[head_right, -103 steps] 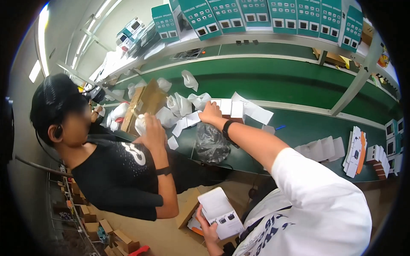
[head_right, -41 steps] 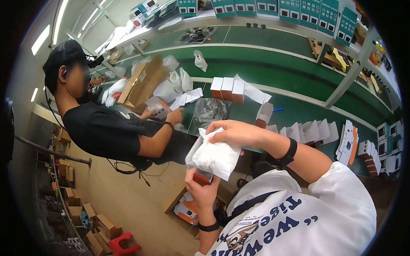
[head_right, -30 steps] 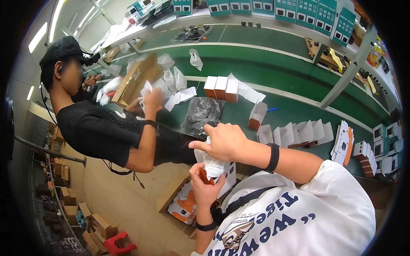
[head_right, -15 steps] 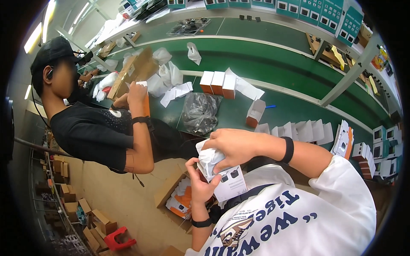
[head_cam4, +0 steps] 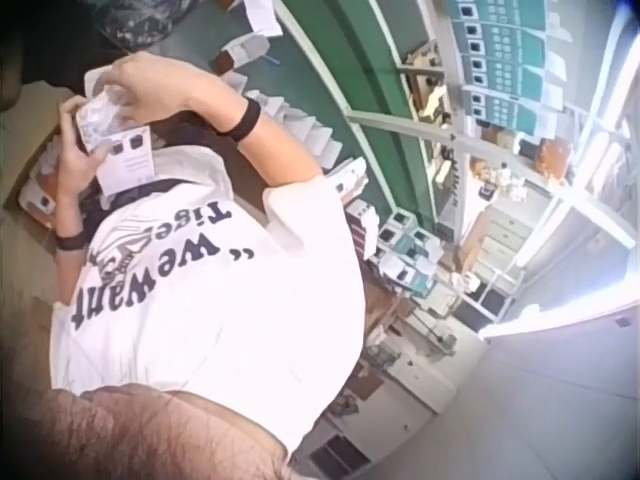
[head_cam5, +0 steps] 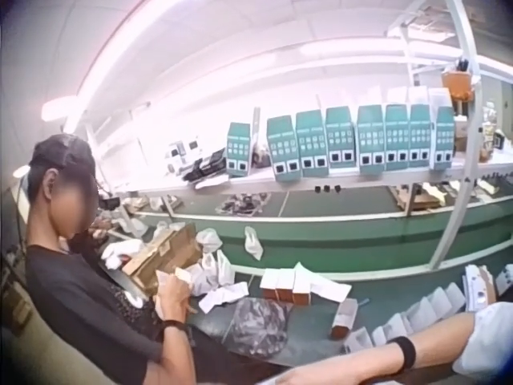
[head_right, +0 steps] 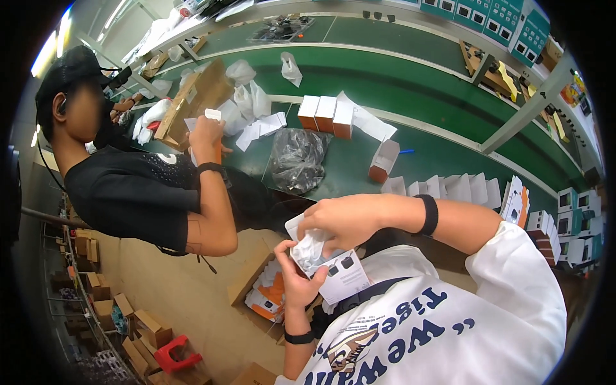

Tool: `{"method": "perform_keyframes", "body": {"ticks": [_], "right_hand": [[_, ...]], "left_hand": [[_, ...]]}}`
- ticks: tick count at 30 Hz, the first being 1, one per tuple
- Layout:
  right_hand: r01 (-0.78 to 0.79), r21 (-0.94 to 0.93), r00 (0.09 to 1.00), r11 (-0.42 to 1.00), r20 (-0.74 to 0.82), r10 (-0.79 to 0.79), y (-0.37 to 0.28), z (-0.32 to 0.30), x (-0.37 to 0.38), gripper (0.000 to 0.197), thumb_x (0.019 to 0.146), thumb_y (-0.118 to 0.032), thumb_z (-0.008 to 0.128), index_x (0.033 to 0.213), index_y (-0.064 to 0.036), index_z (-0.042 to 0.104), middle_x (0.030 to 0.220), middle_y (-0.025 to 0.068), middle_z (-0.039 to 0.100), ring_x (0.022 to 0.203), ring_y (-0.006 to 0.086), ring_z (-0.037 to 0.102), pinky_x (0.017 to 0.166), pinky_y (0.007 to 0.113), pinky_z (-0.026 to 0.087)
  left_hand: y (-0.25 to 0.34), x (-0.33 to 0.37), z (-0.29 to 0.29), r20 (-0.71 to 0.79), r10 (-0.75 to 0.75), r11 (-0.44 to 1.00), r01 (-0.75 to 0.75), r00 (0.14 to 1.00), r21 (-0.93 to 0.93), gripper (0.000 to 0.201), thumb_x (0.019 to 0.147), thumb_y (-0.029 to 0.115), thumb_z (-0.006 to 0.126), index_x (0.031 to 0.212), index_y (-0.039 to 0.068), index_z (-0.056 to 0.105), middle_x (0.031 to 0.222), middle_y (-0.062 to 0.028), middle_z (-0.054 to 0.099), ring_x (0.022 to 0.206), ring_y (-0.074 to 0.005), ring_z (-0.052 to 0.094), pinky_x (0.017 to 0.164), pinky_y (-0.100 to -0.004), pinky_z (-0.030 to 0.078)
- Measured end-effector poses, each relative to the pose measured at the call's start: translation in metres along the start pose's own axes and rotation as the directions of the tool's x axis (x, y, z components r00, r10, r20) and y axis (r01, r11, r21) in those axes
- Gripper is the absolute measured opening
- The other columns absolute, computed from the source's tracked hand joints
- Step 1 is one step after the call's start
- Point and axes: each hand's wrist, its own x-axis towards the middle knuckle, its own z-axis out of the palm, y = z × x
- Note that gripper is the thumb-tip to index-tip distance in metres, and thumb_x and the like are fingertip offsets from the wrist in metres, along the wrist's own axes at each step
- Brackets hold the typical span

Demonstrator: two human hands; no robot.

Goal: The person assembles boxes by hand, places a speaker and a manual into each box, and folds the flaps to close them. They then stack the completed boxes on the table and organize flat cardboard packaging into a pile.

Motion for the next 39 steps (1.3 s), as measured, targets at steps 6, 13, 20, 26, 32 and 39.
{"method": "perform_keyframes", "body": {"ticks": [6,13,20,26,32,39], "right_hand": [[-0.048,0.069,0.999,0.996,-0.005,0.049,0.002,-0.007,-0.004,0.045,0.076,-0.020,0.088,0.103,-0.0023,0.057,0.114,0.0159,0.057,0.106,0.0354,0.061,0.089,0.044,0.051],[-0.097,-0.052,0.775,0.994,-0.630,0.043,-0.013,0.033,-0.026,0.031,0.082,-0.018,0.082,0.099,-0.0053,0.059,0.110,0.0134,0.055,0.106,0.0316,0.056,0.091,0.038,0.048],[0.162,0.122,0.862,0.979,-0.500,-0.081,-0.006,0.046,-0.025,0.040,0.089,-0.022,0.074,0.119,-0.0014,0.057,0.120,0.0163,0.059,0.114,0.0339,0.058,0.099,0.042,0.048],[0.132,-0.006,0.860,0.991,-0.496,-0.118,0.001,0.047,-0.030,0.050,0.085,-0.020,0.074,0.124,-0.0005,0.051,0.114,0.0158,0.058,0.105,0.0313,0.060,0.091,0.040,0.051],[0.025,0.244,0.850,0.969,-0.515,0.108,0.001,0.047,-0.037,0.043,0.079,-0.019,0.076,0.109,-0.0022,0.049,0.097,0.0117,0.051,0.077,0.0244,0.057,0.069,0.035,0.051],[0.066,0.167,0.797,0.984,-0.603,0.049,0.007,0.052,-0.037,0.039,0.074,-0.016,0.071,0.102,-0.0012,0.048,0.095,0.0121,0.050,0.080,0.0269,0.054,0.071,0.039,0.049]], "left_hand": [[-0.006,-0.011,-0.019,-0.103,-0.013,0.999,0.009,0.995,-0.036,0.074,0.072,0.005,0.080,0.130,0.010,0.034,0.122,-0.0083,0.045,0.113,-0.0190,0.052,0.100,-0.0345,0.046],[-0.002,-0.013,-0.024,-0.190,0.063,0.998,-0.062,0.980,0.011,0.077,0.070,0.017,0.080,0.132,0.009,0.034,0.124,-0.0092,0.044,0.118,-0.0199,0.049,0.103,-0.0364,0.042],[-0.016,-0.014,-0.031,-0.173,0.017,0.997,-0.031,0.985,-0.077,0.092,0.072,0.032,0.075,0.147,0.004,0.028,0.138,-0.0147,0.043,0.129,-0.0270,0.047,0.109,-0.0419,0.039],[-0.020,-0.012,-0.028,-0.094,-0.031,0.996,0.023,0.995,-0.085,0.100,0.073,0.027,0.074,0.154,0.002,0.022,0.146,-0.0167,0.040,0.135,-0.0291,0.045,0.113,-0.0435,0.037],[-0.017,-0.010,-0.019,-0.137,-0.033,0.998,0.026,0.990,-0.053,0.103,0.071,0.032,0.076,0.154,-0.002,0.024,0.148,-0.0165,0.042,0.136,-0.0298,0.045,0.114,-0.0431,0.036],[-0.021,-0.007,-0.019,-0.135,-0.029,1.000,0.028,0.990,-0.014,0.104,0.069,0.035,0.077,0.152,-0.004,0.028,0.146,-0.0165,0.044,0.135,-0.0295,0.047,0.114,-0.0418,0.037]]}}
